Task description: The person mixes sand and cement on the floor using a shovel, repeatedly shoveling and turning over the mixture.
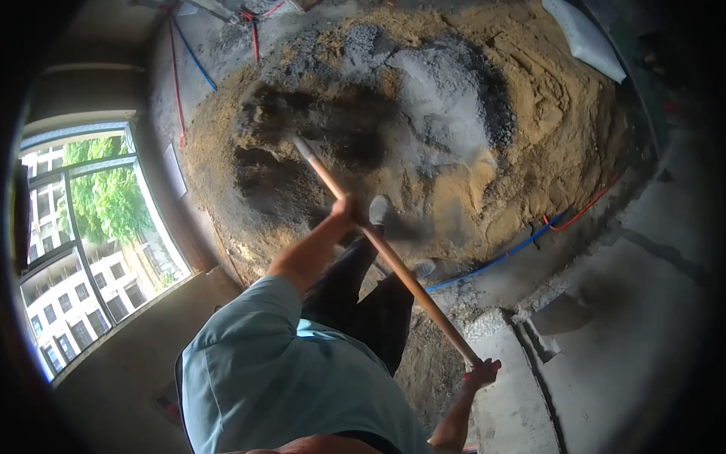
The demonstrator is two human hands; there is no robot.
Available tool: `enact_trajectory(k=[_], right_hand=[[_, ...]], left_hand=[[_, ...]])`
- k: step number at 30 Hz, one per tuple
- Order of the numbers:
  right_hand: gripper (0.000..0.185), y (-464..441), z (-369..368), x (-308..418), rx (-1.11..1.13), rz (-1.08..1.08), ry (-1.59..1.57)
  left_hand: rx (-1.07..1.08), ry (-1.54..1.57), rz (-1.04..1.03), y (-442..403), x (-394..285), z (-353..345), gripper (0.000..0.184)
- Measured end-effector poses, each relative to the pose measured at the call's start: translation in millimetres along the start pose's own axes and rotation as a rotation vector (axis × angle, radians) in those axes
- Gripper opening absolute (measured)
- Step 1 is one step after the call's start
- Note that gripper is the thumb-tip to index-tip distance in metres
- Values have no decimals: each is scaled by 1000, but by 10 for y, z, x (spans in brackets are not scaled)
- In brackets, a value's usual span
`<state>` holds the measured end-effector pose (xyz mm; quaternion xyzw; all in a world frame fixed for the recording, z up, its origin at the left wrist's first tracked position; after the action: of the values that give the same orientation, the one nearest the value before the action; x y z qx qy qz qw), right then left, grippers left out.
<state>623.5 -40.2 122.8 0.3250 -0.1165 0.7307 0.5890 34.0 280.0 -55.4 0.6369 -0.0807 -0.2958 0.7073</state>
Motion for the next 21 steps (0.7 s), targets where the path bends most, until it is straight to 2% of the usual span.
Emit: enact_trajectory(k=[1, 2, 3, 4, 6, 8, 10, 11, 14, 15, 17, 18, 19, 20, 21], right_hand=[[10, 393, -291, 368, 14, 1, -197], [7, 702, -434, 700, 25, -1, -391], [9, 711, -673, 362, 175, 181, -477], [15, 733, -896, -2, 344, 347, -583], [33, 1721, -1173, 1441, 523, 845, -477], [45, 2085, -1254, 1876, 531, 1236, -401], [48, 1932, -1405, 1639, 562, 1098, -463], [49, 1829, -1400, 1480, 596, 1028, -478], [50, 1378, -1201, 947, 802, 515, -470], [48, 1149, -1085, 702, 730, 535, -355], [41, 607, -968, -76, 709, 240, -411], [37, 445, -825, -393, 689, 88, -431], [32, 372, -625, -562, 605, -44, -400], [26, 307, -376, -716, 517, -178, -367], [22, 274, -110, -797, 427, -310, -327]], left_hand=[[121, 97, -5, -64, -296, 49, 13], [172, 56, -93, 253, -699, 101, 13], [221, 91, -171, 358, -1010, 167, 14], [184, 153, -252, -178, -1261, 403, 13], [-33, 58, -387, 203, -1759, 712, 13], [-111, 3, -392, 314, -2096, 1070, 14], [-192, -20, -478, 642, -2215, 1172, 15], [-120, -20, -492, 612, -2199, 1232, 17], [231, 13, -521, 1467, -1721, 1025, 21], [304, -68, -468, 1389, -1614, 1037, 25], [340, -206, -482, 1735, -1307, 827, 26], [516, -57, -473, 1544, -1203, 671, 24], [496, 73, -408, 1691, -1006, 484, 22], [488, 155, -431, 1655, -783, 274, 20], [380, 84, -430, 1532, -437, 137, 18]])
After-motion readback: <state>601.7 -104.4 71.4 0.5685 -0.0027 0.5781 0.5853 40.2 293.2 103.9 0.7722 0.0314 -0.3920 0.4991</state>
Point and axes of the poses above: each hand's wrist, its own y-axis away from the middle knuckle, its own z-axis out of the back of the hand, x = y × z, the point moved 5 cm from there along -y, towards the middle knuckle, and after that the axes turned 10 degrees about -x, right-handed, at the moved point
